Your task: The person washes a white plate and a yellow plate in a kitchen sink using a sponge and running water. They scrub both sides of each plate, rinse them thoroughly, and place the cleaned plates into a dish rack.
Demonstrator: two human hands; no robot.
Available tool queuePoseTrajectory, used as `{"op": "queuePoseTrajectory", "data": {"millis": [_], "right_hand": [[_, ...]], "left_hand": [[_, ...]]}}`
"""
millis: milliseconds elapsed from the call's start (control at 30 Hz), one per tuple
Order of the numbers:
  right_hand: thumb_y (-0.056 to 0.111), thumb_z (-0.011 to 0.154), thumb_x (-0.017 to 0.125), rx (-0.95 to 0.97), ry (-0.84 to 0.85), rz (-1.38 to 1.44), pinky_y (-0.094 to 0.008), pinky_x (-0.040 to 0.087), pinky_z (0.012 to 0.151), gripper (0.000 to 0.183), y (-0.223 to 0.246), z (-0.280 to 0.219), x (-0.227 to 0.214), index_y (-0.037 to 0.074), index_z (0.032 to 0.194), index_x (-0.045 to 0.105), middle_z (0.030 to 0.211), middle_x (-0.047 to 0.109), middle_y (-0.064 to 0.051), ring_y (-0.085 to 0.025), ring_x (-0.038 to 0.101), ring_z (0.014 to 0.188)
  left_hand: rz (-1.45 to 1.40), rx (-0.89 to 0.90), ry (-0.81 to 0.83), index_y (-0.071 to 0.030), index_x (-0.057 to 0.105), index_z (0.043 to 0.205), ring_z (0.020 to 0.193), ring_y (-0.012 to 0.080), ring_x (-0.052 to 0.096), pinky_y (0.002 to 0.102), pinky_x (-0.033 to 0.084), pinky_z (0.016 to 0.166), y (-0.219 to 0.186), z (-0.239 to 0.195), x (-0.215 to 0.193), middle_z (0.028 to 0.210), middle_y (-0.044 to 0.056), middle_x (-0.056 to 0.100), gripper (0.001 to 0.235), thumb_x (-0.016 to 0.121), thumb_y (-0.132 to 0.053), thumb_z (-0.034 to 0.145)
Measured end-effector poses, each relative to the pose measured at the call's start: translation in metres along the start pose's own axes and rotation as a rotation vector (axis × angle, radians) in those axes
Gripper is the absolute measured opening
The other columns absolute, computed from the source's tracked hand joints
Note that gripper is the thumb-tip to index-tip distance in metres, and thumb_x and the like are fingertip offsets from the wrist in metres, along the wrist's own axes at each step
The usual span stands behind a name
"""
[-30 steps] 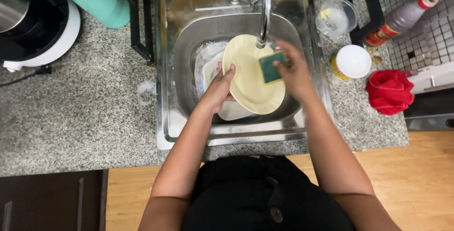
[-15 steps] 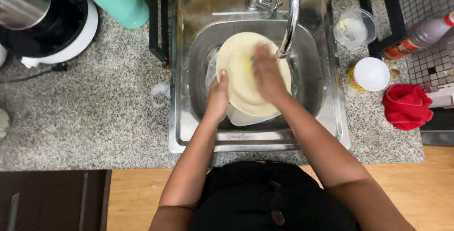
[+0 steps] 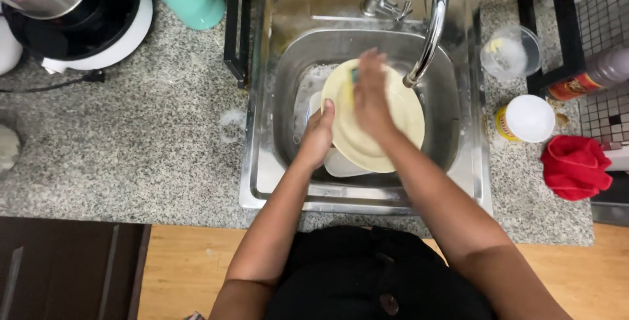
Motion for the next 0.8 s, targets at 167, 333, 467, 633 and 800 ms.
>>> {"op": "queuePoseTrajectory", "data": {"millis": [167, 333, 467, 633, 800], "right_hand": [[0.017, 0.109, 0.040, -0.142, 0.263, 0.184, -0.049, 0.004, 0.132, 0.061, 0.066, 0.008, -0.015, 0.008, 0.166, 0.020, 0.175, 0.013, -0.013, -0.033, 0.006, 0.164], [0.010, 0.111, 0.037, 0.047, -0.043, -0.206, -0.047, 0.005, 0.135, 0.062, 0.026, 0.017, -0.034, 0.009, 0.170, 0.018, 0.178, 0.012, -0.012, -0.033, 0.007, 0.166], [0.007, 0.104, 0.042, -0.097, 0.109, 0.221, -0.047, 0.010, 0.132, 0.070, 0.073, 0.007, -0.027, 0.005, 0.167, 0.011, 0.175, 0.010, -0.016, -0.036, 0.008, 0.163], [0.007, 0.107, 0.047, -0.117, 0.090, -0.064, -0.049, 0.011, 0.133, 0.066, 0.029, 0.010, -0.024, 0.007, 0.167, 0.019, 0.176, 0.014, -0.016, -0.038, 0.011, 0.164], [0.015, 0.109, 0.045, 0.317, -0.180, -0.405, -0.052, 0.011, 0.128, 0.065, -0.006, -0.009, -0.027, -0.008, 0.162, 0.016, 0.170, 0.012, -0.031, -0.045, 0.014, 0.156]], "left_hand": [[0.062, 0.034, -0.008, 0.006, 0.054, 0.143, 0.127, 0.0224, 0.059, 0.033, 0.042, 0.109, 0.010, 0.012, -0.006, 0.138, 0.017, 0.064, 0.075, 0.033, -0.056, 0.107], [0.144, -0.032, -0.056, 0.008, 0.062, 0.134, 0.114, 0.0266, 0.064, 0.037, 0.050, 0.100, 0.007, -0.001, 0.006, 0.125, 0.020, 0.071, 0.072, 0.040, -0.054, 0.105], [0.111, -0.007, -0.053, 0.005, 0.061, 0.136, 0.115, 0.0243, 0.061, 0.035, 0.047, 0.101, 0.016, 0.004, 0.000, 0.126, 0.017, 0.068, 0.069, 0.038, -0.054, 0.107], [0.032, 0.078, -0.017, 0.001, 0.057, 0.140, 0.122, 0.0218, 0.061, 0.033, 0.044, 0.107, 0.007, -0.008, 0.006, 0.134, 0.013, 0.068, 0.064, 0.041, -0.050, 0.107], [0.145, 0.242, -0.220, 0.002, 0.061, 0.136, 0.119, 0.0222, 0.063, 0.033, 0.046, 0.105, -0.008, -0.014, 0.010, 0.127, 0.014, 0.071, 0.059, 0.043, -0.047, 0.108]]}}
Point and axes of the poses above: each hand's wrist, its own z-axis towards the middle knuckle, its own x-axis out of the palm, y = z × x, the point moved 6 cm from there along z, towards the middle knuckle
